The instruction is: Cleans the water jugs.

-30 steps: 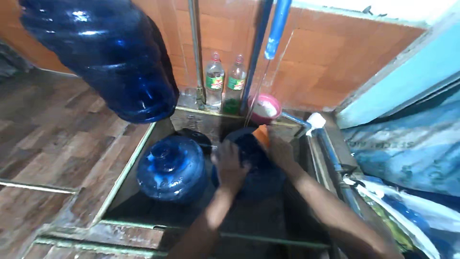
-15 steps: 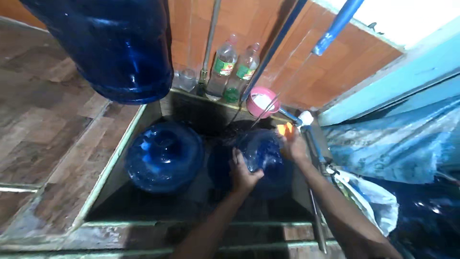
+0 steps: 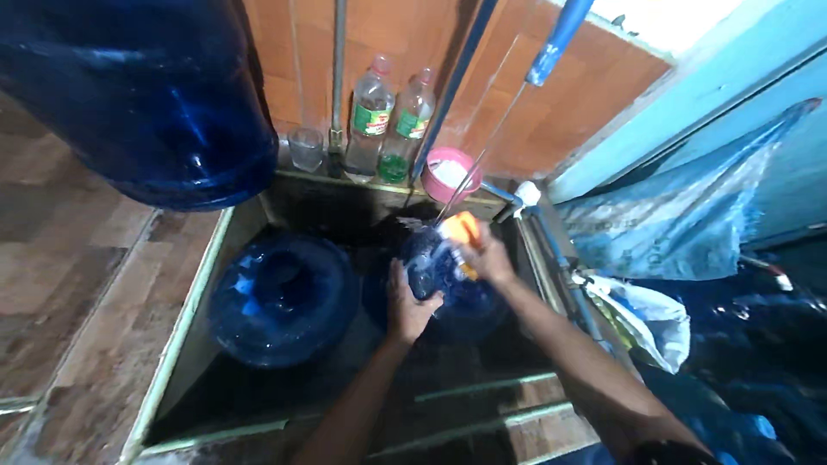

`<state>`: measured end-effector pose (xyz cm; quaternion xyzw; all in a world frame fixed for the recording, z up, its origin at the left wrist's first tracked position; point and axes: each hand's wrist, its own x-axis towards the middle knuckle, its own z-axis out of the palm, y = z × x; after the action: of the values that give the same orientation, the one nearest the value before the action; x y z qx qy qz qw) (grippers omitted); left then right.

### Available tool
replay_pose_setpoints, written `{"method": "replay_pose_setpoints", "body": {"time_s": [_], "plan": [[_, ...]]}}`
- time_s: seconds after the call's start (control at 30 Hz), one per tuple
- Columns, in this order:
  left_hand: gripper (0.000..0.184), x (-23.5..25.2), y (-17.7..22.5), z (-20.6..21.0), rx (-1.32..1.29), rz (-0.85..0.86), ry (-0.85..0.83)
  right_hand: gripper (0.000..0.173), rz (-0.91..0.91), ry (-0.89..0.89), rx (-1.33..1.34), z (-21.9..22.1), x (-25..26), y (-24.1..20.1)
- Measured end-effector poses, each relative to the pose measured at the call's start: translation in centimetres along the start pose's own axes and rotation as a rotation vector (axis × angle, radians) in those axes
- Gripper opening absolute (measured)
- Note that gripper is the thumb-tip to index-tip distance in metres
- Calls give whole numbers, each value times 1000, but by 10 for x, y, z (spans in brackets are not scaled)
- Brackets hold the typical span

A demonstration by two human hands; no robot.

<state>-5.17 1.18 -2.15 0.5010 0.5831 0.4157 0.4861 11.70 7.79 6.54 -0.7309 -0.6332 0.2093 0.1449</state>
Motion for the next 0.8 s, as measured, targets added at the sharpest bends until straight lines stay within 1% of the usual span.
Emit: {"method": "replay_pose_setpoints", "body": {"time_s": [0.03,0.07,0.1,0.17,0.2,0.23,0.3,0.33,0.37,0.4,0.47,0.5,0.53,0.57,0.6,0.63,0.67,0.7,0.77,0.8], "plan": [[113,-3,5,1,12,-30,-21,68,89,26,-51,-9,8,3],[113,-5,9,3,36,-59,-40,69,135,36,-83,-10,7,1],[113,-5,13,6,51,-70,-48,70,122,17,-95,-6,-2,-8],[111,2,13,5,42,-47,-22,70,-47,-57,-59,10,-24,-28],[111,3,8,0,25,-32,-15,69,-103,-79,-28,14,-27,-29],[112,3,3,-5,17,-11,-26,68,-96,-85,-14,11,-22,-20],[112,3,6,-9,12,-12,-53,70,37,-15,-64,-5,4,-1],[113,0,8,-8,23,-33,-64,71,81,9,-84,-7,8,2],[113,0,11,-5,35,-44,-76,72,73,8,-91,-4,1,-1],[113,3,13,-5,38,-28,-99,73,8,-18,-80,2,-12,-9],[105,18,11,-25,69,57,-185,70,-166,-94,21,17,-35,-23],[101,22,14,-39,133,60,-246,68,-183,-122,60,18,-38,-20],[99,25,18,-47,200,43,-274,66,-139,-110,53,11,-32,-13],[99,23,22,-46,240,13,-240,66,-62,-56,9,1,-20,-8],[104,15,21,-38,229,-28,-187,68,38,-17,-52,-5,-10,-6],[108,7,21,-26,187,-73,-141,70,88,-1,-106,-3,-5,-10],[109,3,27,-17,160,-114,-127,72,63,-9,-123,2,-7,-19],[108,3,32,-12,142,-135,-147,71,-20,-32,-103,9,-15,-28],[106,12,27,-18,101,-64,-189,69,-180,-104,-17,17,-30,-31],[104,15,22,-22,111,-25,-188,66,-180,-108,36,16,-27,-23]]}}
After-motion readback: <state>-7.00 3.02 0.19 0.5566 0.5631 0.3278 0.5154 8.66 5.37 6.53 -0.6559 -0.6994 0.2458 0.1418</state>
